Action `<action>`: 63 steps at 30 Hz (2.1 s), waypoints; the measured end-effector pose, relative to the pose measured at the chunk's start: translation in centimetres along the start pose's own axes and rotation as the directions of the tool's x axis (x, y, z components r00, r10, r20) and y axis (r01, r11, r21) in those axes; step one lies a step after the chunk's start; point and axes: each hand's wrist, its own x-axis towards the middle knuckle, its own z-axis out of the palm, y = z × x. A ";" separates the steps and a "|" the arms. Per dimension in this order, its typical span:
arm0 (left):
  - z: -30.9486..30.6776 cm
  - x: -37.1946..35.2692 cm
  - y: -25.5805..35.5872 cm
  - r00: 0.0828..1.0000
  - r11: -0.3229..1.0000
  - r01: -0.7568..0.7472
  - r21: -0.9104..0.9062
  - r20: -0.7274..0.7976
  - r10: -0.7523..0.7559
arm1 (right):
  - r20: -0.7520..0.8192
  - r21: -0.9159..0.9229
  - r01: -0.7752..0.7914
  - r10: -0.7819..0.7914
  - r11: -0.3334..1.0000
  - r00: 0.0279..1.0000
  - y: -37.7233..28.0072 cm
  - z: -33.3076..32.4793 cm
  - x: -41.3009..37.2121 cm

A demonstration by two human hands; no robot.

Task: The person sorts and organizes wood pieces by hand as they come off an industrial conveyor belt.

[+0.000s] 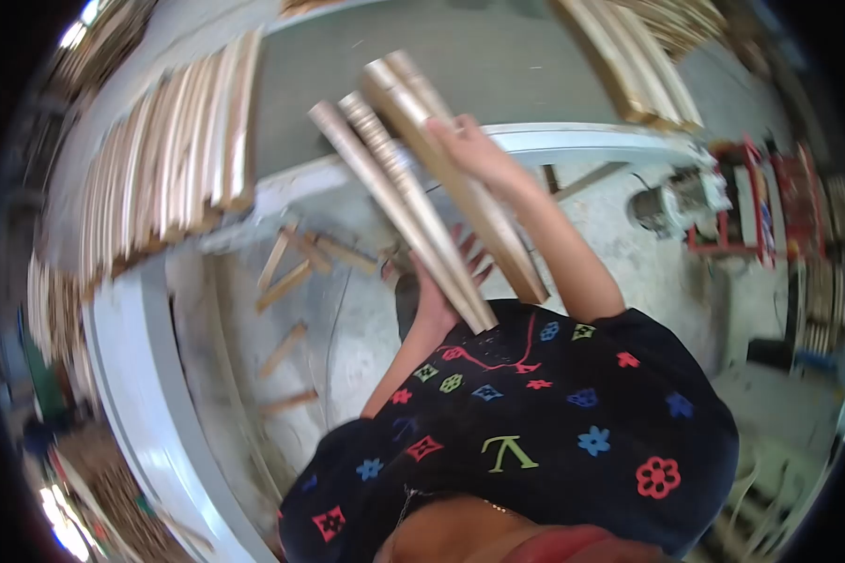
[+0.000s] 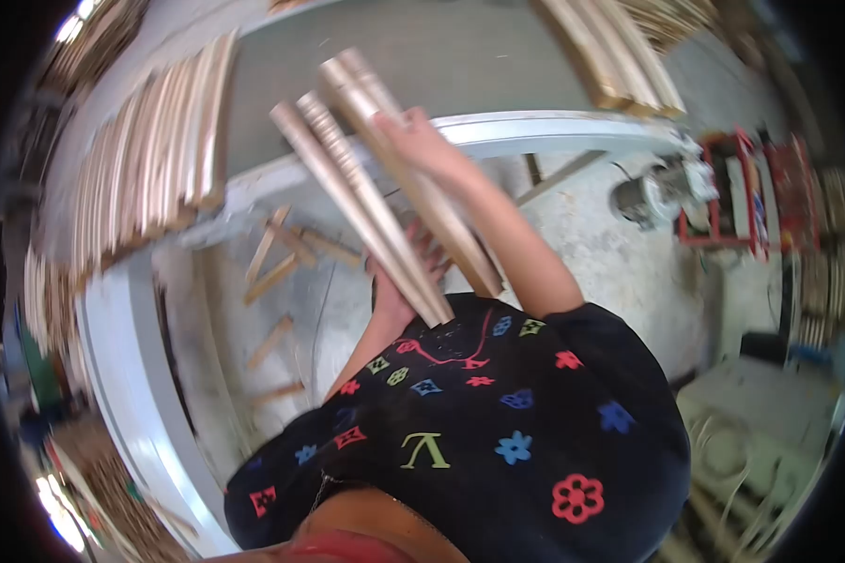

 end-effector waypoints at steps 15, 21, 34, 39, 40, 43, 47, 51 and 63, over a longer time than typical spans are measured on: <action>-0.3 -0.8 0.9 0.995 0.992 0.090 -0.091 -0.028 -0.093 | 0.052 -0.289 0.233 -0.228 0.929 0.972 1.8 3.3 -0.1; 0.6 -1.5 1.4 0.992 0.994 0.108 -0.003 -0.060 -0.108 | -0.062 -0.409 0.260 -0.312 0.875 0.948 1.5 5.0 -1.3; -3.7 -2.0 2.9 0.992 0.996 0.089 -0.022 0.095 -0.086 | 0.111 -0.053 0.179 -0.172 0.982 0.979 4.2 4.2 -5.9; -2.2 -3.9 4.1 0.969 0.987 0.162 -0.008 0.188 -0.158 | -0.014 0.116 0.119 -0.118 0.986 0.993 7.4 2.0 -7.1; -3.4 -3.5 3.5 0.962 0.989 0.151 -0.010 0.231 -0.144 | -0.024 0.037 0.155 -0.154 0.987 0.988 6.3 1.0 -7.9; -6.5 -2.2 1.7 0.939 0.988 0.141 -0.061 0.323 -0.115 | 0.119 -0.255 0.203 -0.177 0.945 0.977 1.0 -4.1 -10.8; -4.8 -2.3 2.1 0.963 0.986 0.160 -0.055 0.226 -0.143 | 0.213 -0.910 0.414 -0.846 0.010 0.488 -1.9 -7.6 -11.1; -1.9 -3.1 3.6 0.939 0.980 0.180 -0.086 0.311 -0.145 | 0.097 -0.833 0.508 -0.847 0.218 0.522 2.9 -6.2 -8.5; -3.1 -4.4 3.0 0.990 0.991 0.118 -0.064 0.079 -0.113 | 0.097 0.345 0.219 -0.267 0.913 0.959 9.9 5.0 -9.1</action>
